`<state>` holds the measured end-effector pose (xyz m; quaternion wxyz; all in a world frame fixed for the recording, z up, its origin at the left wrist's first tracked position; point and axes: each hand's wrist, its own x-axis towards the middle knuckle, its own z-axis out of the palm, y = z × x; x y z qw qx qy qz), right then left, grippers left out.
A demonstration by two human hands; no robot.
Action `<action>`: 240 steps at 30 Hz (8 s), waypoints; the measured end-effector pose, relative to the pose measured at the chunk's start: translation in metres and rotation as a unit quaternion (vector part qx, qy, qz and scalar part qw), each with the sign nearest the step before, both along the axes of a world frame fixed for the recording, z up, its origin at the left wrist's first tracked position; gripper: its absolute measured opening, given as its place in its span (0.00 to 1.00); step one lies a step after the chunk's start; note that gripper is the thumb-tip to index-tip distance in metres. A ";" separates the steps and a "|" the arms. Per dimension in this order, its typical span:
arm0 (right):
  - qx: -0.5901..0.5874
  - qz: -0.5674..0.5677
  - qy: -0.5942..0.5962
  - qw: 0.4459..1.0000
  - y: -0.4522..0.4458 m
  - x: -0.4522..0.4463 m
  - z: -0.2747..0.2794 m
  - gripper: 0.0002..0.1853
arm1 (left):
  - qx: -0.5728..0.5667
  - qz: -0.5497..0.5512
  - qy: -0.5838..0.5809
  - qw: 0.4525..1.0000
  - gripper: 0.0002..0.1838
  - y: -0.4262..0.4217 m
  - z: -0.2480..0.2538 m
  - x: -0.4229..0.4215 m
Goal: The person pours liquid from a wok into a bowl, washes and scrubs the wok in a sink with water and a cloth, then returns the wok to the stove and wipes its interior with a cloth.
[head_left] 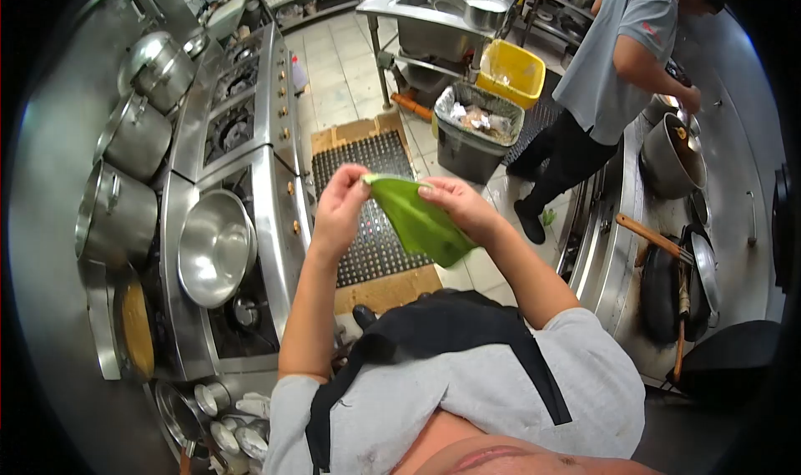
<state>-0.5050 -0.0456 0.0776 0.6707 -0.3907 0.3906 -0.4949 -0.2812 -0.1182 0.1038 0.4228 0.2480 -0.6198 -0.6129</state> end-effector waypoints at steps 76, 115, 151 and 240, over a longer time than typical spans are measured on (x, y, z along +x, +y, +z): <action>-0.399 -0.314 0.405 0.761 -0.004 -0.049 0.101 0.08 | -0.300 -0.018 -0.171 0.938 0.11 0.060 -0.014 -0.074; -0.368 -0.394 0.217 0.813 0.044 -0.070 0.104 0.11 | -0.197 0.039 -0.055 0.978 0.10 0.064 -0.001 -0.022; -0.158 -0.010 0.278 0.948 -0.004 -0.022 -0.050 0.22 | -0.116 0.173 -0.058 0.976 0.09 0.001 0.039 0.045; -0.316 -0.142 0.454 0.821 0.016 0.006 -0.020 0.14 | -0.119 0.207 -0.093 0.967 0.09 0.015 0.022 0.094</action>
